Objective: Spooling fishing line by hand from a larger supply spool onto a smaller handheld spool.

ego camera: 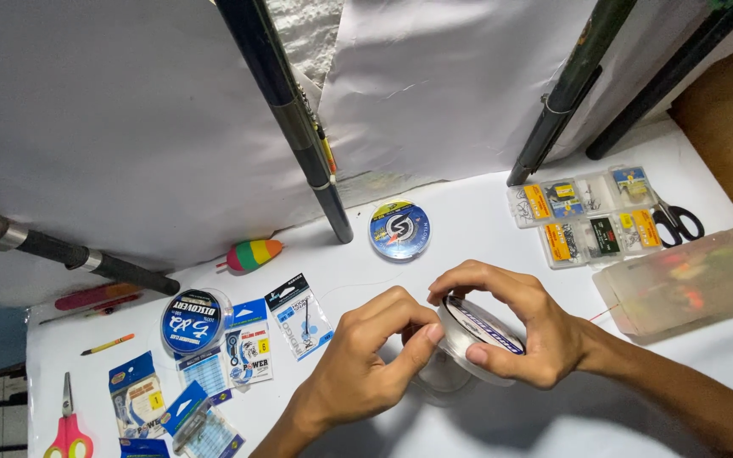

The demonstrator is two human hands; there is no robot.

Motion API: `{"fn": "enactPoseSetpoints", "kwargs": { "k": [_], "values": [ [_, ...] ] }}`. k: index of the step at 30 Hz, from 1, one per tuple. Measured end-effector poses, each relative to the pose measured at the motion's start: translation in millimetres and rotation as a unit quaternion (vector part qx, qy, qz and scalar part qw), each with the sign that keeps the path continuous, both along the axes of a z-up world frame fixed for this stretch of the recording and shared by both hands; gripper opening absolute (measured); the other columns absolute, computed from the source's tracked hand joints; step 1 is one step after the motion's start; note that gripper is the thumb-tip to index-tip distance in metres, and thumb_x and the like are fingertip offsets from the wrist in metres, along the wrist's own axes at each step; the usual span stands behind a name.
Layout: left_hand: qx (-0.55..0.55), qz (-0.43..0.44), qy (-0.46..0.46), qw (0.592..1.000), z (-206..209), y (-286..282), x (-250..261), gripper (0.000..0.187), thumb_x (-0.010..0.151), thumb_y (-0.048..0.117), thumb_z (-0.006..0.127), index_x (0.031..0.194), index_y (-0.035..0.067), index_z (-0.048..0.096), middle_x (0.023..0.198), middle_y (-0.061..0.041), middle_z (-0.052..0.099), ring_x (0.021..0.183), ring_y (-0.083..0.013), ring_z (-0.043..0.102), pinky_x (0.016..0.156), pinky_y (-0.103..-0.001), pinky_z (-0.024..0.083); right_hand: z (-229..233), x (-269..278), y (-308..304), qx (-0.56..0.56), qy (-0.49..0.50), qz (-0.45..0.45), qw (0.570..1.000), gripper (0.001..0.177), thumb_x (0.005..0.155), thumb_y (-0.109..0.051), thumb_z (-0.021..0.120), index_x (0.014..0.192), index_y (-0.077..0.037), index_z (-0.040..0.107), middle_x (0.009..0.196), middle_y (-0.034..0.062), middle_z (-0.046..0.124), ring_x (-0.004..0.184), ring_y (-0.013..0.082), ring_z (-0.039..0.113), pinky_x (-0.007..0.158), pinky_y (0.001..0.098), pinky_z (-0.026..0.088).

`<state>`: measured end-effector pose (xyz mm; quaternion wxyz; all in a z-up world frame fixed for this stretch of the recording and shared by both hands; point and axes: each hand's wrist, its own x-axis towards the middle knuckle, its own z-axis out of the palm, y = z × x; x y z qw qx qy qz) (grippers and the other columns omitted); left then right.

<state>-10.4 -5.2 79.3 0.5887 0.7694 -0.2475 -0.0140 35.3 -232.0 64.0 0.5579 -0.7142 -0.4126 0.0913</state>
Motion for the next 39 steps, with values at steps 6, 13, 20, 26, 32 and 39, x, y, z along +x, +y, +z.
{"fn": "enactPoseSetpoints", "kwargs": {
  "k": [6,13,20,26,32,39],
  "values": [
    [-0.014,0.019,0.017,1.000,-3.9,-0.7,1.4,0.014,0.102,0.016,0.057,0.096,0.006,0.065,0.082,-0.005,0.064,0.072,-0.0177,0.057,0.069,-0.029,0.047,-1.7,-3.7,-3.4,0.096,0.181,0.022,0.978,0.056,0.095,-0.034,0.062,0.131,0.007,0.052,0.122,0.0199,0.063,0.112,0.0301,0.068,0.099,0.0410,0.057],
    [-0.016,0.035,0.036,0.999,-7.3,-2.8,1.7,0.016,0.102,0.016,0.057,0.100,0.005,0.068,0.089,-0.004,0.069,0.075,-0.0156,0.061,0.069,-0.028,0.050,1.0,-1.4,-5.4,0.150,0.282,0.013,0.948,0.073,0.096,-0.055,0.067,0.133,0.006,0.052,0.127,0.0216,0.063,0.120,0.0308,0.065,0.105,0.0436,0.053],
    [0.002,0.034,0.035,0.999,-13.2,-7.2,1.0,0.017,0.103,0.015,0.055,0.104,0.004,0.069,0.089,-0.005,0.070,0.074,-0.0167,0.062,0.069,-0.028,0.050,-4.7,3.8,-8.1,0.176,0.330,-0.040,0.927,0.073,0.093,-0.064,0.065,0.118,0.004,0.062,0.111,0.0244,0.072,0.101,0.0325,0.072,0.089,0.0423,0.057],
    [0.031,0.048,0.020,0.998,-15.4,-7.0,2.6,0.019,0.103,0.016,0.054,0.104,0.004,0.070,0.088,-0.005,0.070,0.071,-0.0173,0.062,0.066,-0.029,0.050,-9.4,2.3,-5.7,0.186,0.337,-0.053,0.921,0.069,0.094,-0.060,0.063,0.116,0.005,0.063,0.113,0.0243,0.071,0.103,0.0313,0.070,0.090,0.0413,0.056],
    [0.058,0.054,0.018,0.997,-20.1,-9.1,1.5,0.018,0.101,0.017,0.056,0.102,0.006,0.071,0.087,-0.004,0.072,0.065,-0.0157,0.060,0.063,-0.029,0.049,-6.3,0.1,-1.8,0.195,0.329,-0.068,0.921,0.062,0.095,-0.053,0.057,0.115,0.005,0.063,0.110,0.0240,0.071,0.102,0.0306,0.069,0.089,0.0411,0.055],
    [0.093,0.022,0.010,0.995,-35.4,-13.5,-2.4,0.012,0.097,0.012,0.056,0.095,0.009,0.067,0.080,-0.003,0.065,0.066,-0.0203,0.057,0.064,-0.033,0.045,-3.4,-3.4,2.1,0.215,0.343,-0.052,0.913,0.059,0.096,-0.050,0.054,0.115,0.005,0.062,0.110,0.0263,0.071,0.101,0.0310,0.068,0.087,0.0408,0.054]
  ]
}}
